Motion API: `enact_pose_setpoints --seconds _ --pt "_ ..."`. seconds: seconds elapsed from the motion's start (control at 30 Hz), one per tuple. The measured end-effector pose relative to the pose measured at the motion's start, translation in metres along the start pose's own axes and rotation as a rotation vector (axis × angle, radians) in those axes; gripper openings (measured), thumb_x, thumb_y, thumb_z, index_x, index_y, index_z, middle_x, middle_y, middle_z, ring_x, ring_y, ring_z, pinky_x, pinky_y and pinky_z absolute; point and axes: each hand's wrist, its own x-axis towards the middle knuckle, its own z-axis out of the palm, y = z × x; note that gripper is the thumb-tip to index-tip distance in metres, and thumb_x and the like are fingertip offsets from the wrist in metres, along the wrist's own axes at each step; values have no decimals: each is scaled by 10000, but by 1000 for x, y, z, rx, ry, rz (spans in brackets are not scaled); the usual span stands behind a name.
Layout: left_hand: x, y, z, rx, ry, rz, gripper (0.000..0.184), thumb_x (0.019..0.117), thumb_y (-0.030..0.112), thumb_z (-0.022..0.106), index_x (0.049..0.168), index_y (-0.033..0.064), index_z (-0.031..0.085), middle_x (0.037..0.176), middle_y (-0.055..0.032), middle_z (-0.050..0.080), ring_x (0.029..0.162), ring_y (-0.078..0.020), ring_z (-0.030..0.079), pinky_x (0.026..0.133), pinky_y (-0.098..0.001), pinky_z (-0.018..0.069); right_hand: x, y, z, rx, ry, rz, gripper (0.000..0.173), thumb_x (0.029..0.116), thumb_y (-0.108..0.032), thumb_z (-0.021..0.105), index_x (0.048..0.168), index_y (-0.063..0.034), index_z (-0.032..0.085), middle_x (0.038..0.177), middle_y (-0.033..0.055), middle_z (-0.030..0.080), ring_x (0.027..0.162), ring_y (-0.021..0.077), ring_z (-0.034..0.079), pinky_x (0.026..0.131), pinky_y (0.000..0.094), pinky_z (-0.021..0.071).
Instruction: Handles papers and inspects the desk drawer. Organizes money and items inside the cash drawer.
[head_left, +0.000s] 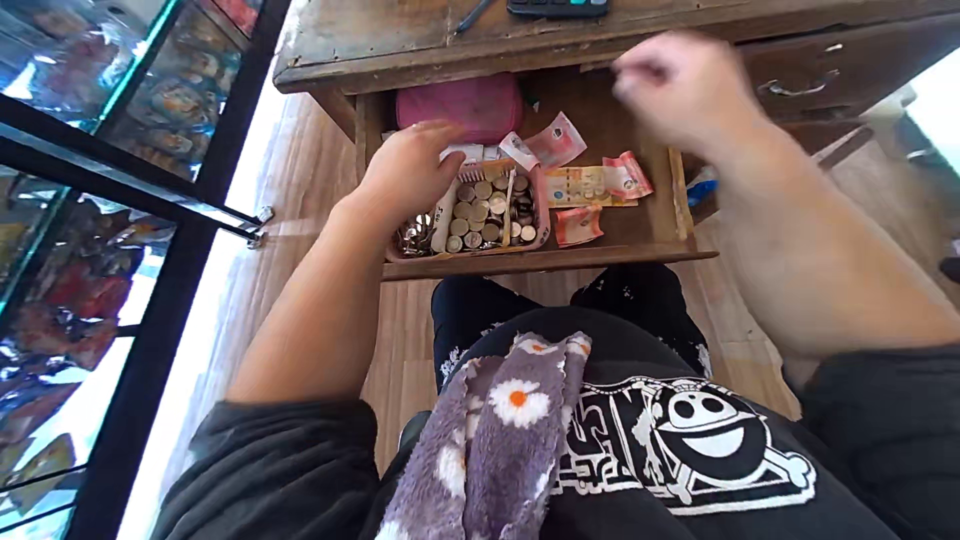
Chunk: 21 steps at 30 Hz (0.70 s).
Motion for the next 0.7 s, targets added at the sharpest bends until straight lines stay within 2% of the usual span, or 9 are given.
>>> enact_pose_setpoints --seconds 0.07,0.1,0.17,0.23,0.33,0.4,0.53,0.63,0.7 --pt "37 -5 6 43 -95 -70 444 1094 197 453 1480 -21 489 1557 -241 435 1453 -401 412 1186 -591 312 25 -14 35 -218 -336 102 445 1048 -316 573 1389 -32 612 1362 252 610 1306 422 557 1080 665 394" --pt "51 -10 12 64 -110 -107 484 1096 224 454 1504 -37 442 1587 -248 386 1470 -409 382 1188 -601 307 35 -10 50 -265 -397 180 508 1039 -350 584 1421 -16 578 1389 273 582 1340 452 518 1081 691 371" --pt "72 -21 27 94 -85 -165 601 1085 299 481 1558 -41 337 1635 -251 293 1505 -426 306 1189 -633 283 46 6 69 -236 -339 323 617 1006 -391 629 1459 13 518 1412 288 556 1354 458 502 1082 686 377" --pt "84 -27 36 110 -56 -218 710 1062 374 523 1609 13 249 1668 -237 220 1541 -438 204 1197 -670 211 48 22 79 -169 -271 360 615 976 -354 687 1440 19 530 1381 293 575 1317 459 534 1066 681 401" --pt "97 -30 37 124 -67 -247 800 1021 482 558 1640 113 210 1670 -238 212 1552 -447 146 1203 -696 140 48 37 83 -73 -278 261 312 985 -187 664 1252 -31 695 1233 233 672 1205 403 615 1018 635 452" --pt "103 -35 36 113 -97 -254 858 987 543 586 1642 134 213 1661 -237 236 1550 -448 153 1199 -703 142 47 41 75 -50 -283 198 221 1001 -151 629 1168 -45 728 1161 201 699 1133 375 647 977 612 477" --pt "108 -39 30 97 -138 -263 919 939 598 631 1637 145 240 1638 -228 301 1537 -439 203 1189 -730 72 37 42 41 56 -134 192 220 979 -178 654 1131 -26 701 1111 197 687 1066 341 648 927 595 487" --pt "106 -32 28 110 -144 -287 924 925 587 660 1627 127 271 1614 -245 337 1517 -452 249 1190 -722 117 30 31 25 89 -35 216 184 953 -87 630 1118 -24 681 1122 180 683 1068 305 644 920 551 496" --pt "99 -25 32 133 -105 -286 911 935 525 683 1615 74 277 1616 -262 320 1514 -463 251 1189 -716 155 29 23 24 81 -34 204 152 951 -50 602 1082 -27 676 1094 171 673 1044 288 634 900 535 489"
